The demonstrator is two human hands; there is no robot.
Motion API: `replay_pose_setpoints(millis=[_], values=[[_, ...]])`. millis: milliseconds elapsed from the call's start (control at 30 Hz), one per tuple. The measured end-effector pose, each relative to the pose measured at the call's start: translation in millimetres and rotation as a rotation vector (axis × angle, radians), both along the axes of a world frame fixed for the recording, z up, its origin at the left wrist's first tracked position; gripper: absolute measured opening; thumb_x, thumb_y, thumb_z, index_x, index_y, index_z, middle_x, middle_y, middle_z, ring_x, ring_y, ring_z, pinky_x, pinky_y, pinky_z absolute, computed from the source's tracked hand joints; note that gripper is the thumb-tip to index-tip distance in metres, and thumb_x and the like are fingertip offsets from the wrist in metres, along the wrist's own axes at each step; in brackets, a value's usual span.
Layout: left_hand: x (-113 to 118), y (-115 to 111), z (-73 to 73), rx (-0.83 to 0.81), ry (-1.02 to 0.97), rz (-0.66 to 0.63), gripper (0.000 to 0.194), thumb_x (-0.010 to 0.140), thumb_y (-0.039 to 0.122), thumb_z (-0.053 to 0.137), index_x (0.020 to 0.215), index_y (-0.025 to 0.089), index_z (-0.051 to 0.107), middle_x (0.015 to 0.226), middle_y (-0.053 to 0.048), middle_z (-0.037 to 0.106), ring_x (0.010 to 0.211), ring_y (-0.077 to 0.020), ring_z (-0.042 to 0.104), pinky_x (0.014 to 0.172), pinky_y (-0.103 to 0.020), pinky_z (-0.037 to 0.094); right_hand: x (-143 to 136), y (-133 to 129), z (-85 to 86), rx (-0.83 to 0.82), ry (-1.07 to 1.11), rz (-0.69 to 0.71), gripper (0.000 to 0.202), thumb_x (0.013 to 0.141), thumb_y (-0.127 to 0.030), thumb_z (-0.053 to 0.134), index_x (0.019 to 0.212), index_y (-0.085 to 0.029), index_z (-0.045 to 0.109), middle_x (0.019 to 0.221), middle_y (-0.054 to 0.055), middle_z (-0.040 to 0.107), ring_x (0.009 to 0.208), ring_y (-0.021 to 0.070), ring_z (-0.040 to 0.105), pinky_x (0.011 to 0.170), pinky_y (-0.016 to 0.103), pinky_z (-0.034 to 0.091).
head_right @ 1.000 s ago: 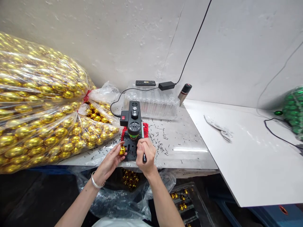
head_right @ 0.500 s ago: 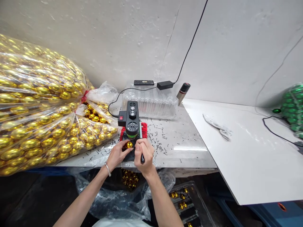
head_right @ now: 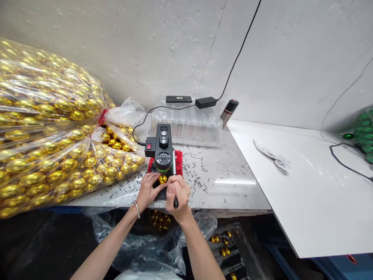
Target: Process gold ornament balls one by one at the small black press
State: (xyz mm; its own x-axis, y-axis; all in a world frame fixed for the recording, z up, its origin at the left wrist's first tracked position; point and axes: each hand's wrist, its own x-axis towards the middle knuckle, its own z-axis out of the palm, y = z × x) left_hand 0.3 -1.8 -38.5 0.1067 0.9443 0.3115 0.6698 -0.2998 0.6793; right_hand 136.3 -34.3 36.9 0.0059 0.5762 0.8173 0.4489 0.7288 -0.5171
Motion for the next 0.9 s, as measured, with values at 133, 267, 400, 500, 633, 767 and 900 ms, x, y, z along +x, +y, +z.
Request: replay_pose_setpoints(millis=[133,267,400,500,633,767,900], values=[[0.1,-0.3,0.2,-0.004,-0.002,0.003,0.033,0.081,0.037,0.067,0.11,0.021,0.068,0.108,-0.009,0.069,0.102,-0.0259,0.056,0.094,-0.045,0.042,1.6,3.9,-19.2,0.045,-0.031,-0.002,0.024,0.09,-0.014,0.035,0.07,-0.021,0.046,0.071,0.003,0.053,0.067,0.015,0.051,0.06,0.031,0.044],[0.1,-0.1,-1.4,-0.001,-0.002,0.002,0.033,0.082,0.038,0.066,0.11,0.021,0.067,0.107,-0.008,0.069,0.101,-0.025,0.056,0.092,-0.043,0.043,-0.2,8.2,-36.0,0.086,0.002,-0.04,0.028,0.094,-0.021,0.031,0.07,-0.021,0.045,0.071,0.002,0.052,0.065,0.015,0.053,0.071,0.038,0.047],[-0.5,0.7,-2.2,0.003,-0.02,-0.013,0.033,0.082,0.039,0.066,0.11,0.021,0.067,0.107,-0.008,0.068,0.101,-0.025,0.055,0.091,-0.041,0.043,-1.5,11.4,-48.2,0.096,0.043,-0.067,0.03,0.095,-0.023,0.028,0.07,-0.022,0.043,0.071,0.0,0.05,0.067,0.0144,0.055,0.082,0.043,0.048],[-1.3,0.6,-2.6,0.015,-0.025,-0.014,0.033,0.082,0.039,0.066,0.109,0.02,0.067,0.106,-0.008,0.068,0.1,-0.0249,0.055,0.091,-0.042,0.043,0.0,12.9,-51.5,0.113,-0.015,-0.043,0.028,0.095,-0.022,0.029,0.071,-0.022,0.044,0.073,0.001,0.05,0.069,0.0146,0.056,0.079,0.04,0.048],[-1.3,1.4,-3.8,0.035,-0.025,-0.023,0.034,0.081,0.038,0.067,0.109,0.02,0.067,0.106,-0.009,0.069,0.1,-0.025,0.056,0.092,-0.042,0.044,0.9,10.6,-41.3,0.13,-0.084,-0.025,0.026,0.093,-0.018,0.031,0.071,-0.021,0.043,0.073,0.001,0.05,0.069,0.0141,0.053,0.074,0.037,0.047],[0.4,4.6,-1.6,0.049,-0.047,-0.012,0.035,0.078,0.036,0.071,0.108,0.018,0.068,0.105,-0.01,0.069,0.099,-0.0255,0.058,0.092,-0.043,0.045,-1.8,3.6,-7.5,0.039,0.033,-0.01,0.026,0.091,-0.013,0.034,0.068,-0.021,0.042,0.07,0.001,0.049,0.067,0.0135,0.05,0.062,0.029,0.042],[-3.8,-10.8,4.7,0.081,-0.108,0.059,0.034,0.08,0.036,0.069,0.109,0.019,0.067,0.105,-0.009,0.069,0.099,-0.0248,0.061,0.092,-0.043,0.047,-4.1,-0.7,31.6,-0.111,0.107,-0.026,0.029,0.092,-0.012,0.036,0.064,-0.02,0.043,0.068,0.001,0.05,0.067,0.0128,0.051,0.06,0.028,0.039]])
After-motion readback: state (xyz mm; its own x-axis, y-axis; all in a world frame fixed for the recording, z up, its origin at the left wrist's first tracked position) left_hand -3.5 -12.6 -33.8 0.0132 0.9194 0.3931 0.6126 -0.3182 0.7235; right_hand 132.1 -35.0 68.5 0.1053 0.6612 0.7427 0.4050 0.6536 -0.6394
